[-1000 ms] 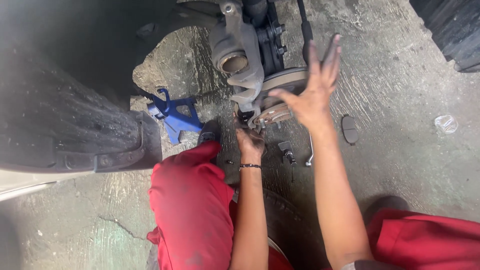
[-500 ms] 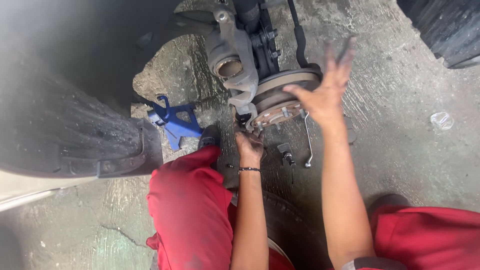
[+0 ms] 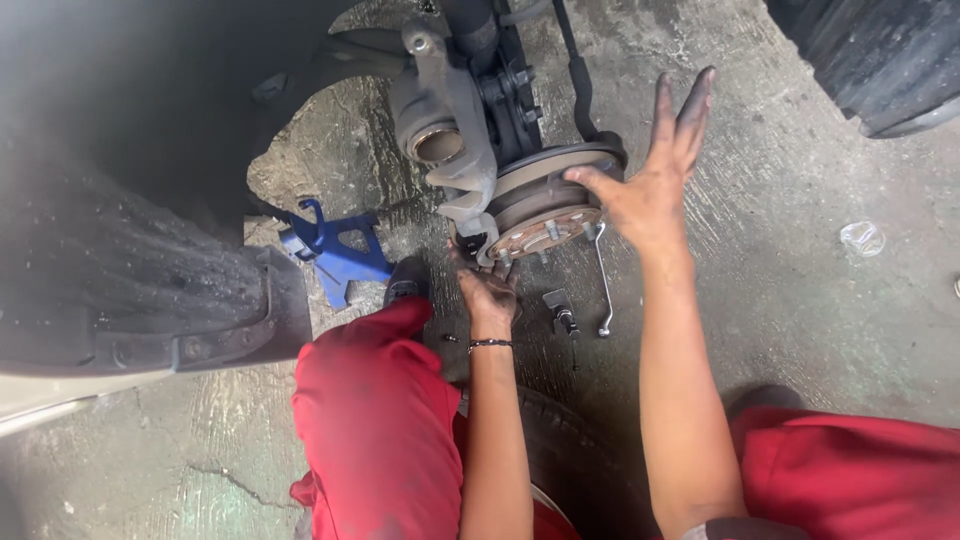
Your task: The person is working on a car's brake assembly, specifically handling the brake caliper and rotor. They use their hands to manipulate the caliper, attempting to align or install it onto the rotor. Tools and a jack stand are visible on the ground nearby.
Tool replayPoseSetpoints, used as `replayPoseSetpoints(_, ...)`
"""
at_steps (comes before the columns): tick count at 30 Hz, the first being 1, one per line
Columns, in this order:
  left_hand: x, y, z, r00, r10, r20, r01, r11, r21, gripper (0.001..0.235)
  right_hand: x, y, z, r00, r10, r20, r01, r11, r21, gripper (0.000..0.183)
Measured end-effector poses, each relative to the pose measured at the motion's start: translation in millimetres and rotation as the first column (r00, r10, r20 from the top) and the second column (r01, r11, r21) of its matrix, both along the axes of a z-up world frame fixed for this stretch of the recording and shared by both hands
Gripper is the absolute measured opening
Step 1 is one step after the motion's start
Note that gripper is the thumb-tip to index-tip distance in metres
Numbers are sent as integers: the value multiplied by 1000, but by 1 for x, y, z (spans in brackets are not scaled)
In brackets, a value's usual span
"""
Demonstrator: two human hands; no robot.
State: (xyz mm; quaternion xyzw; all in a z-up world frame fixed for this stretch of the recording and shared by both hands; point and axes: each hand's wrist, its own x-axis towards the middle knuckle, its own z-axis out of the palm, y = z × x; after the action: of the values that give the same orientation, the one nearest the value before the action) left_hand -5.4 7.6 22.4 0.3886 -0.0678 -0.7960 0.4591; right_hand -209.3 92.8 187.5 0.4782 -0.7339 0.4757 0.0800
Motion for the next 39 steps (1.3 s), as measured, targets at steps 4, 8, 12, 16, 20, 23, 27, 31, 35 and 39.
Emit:
replayPoseSetpoints(4, 2, 0, 5, 999, 8, 43, -9, 1000, 30, 76, 10, -5, 8, 1000, 15, 10, -15, 1000, -3, 137)
replayPoseSetpoints(8, 0, 5, 11, 999, 15, 34, -16, 1000, 22, 77, 27, -14, -1, 998, 56, -14, -56, 998, 37, 131)
replayPoseSetpoints(12, -2, 1, -9, 999, 30, -25, -30, 1000, -7, 80, 7, -10, -4, 995, 87, -41, -88, 996, -29, 130)
replayPoseSetpoints(16, -3, 5, 13, 997, 51, 61, -52, 999, 17, 78, 8, -14, -7, 994, 104, -12, -104, 994, -16, 133)
replayPoseSetpoints(20, -5, 11, 19, 996, 63, 62, -64, 998, 16, 78, 45, -26, -1, 994, 105, 18, -106, 986, 125, 139)
replayPoseSetpoints(23, -6, 9, 21, 997, 76, 15, -76, 997, -22, 80, 30, -25, -10, 993, 110, -46, -106, 991, 83, 141)
replayPoseSetpoints(27, -8, 8, 21, 997, 74, 19, -74, 997, -14, 80, -7, -2, -12, 995, 64, 80, -71, 993, 90, 141)
replayPoseSetpoints(31, -11, 10, 19, 996, 86, -4, -86, 995, -45, 81, 23, -13, 3, 995, 72, 71, -77, 995, 68, 135)
replayPoseSetpoints(35, -11, 10, 17, 995, 98, -34, -99, 994, -35, 83, 53, -20, 22, 994, 69, 81, -84, 977, 194, 146)
replayPoseSetpoints(39, -9, 11, 30, 997, 73, -22, -74, 997, -35, 79, 26, -9, 27, 994, 34, 108, -61, 964, 261, 147)
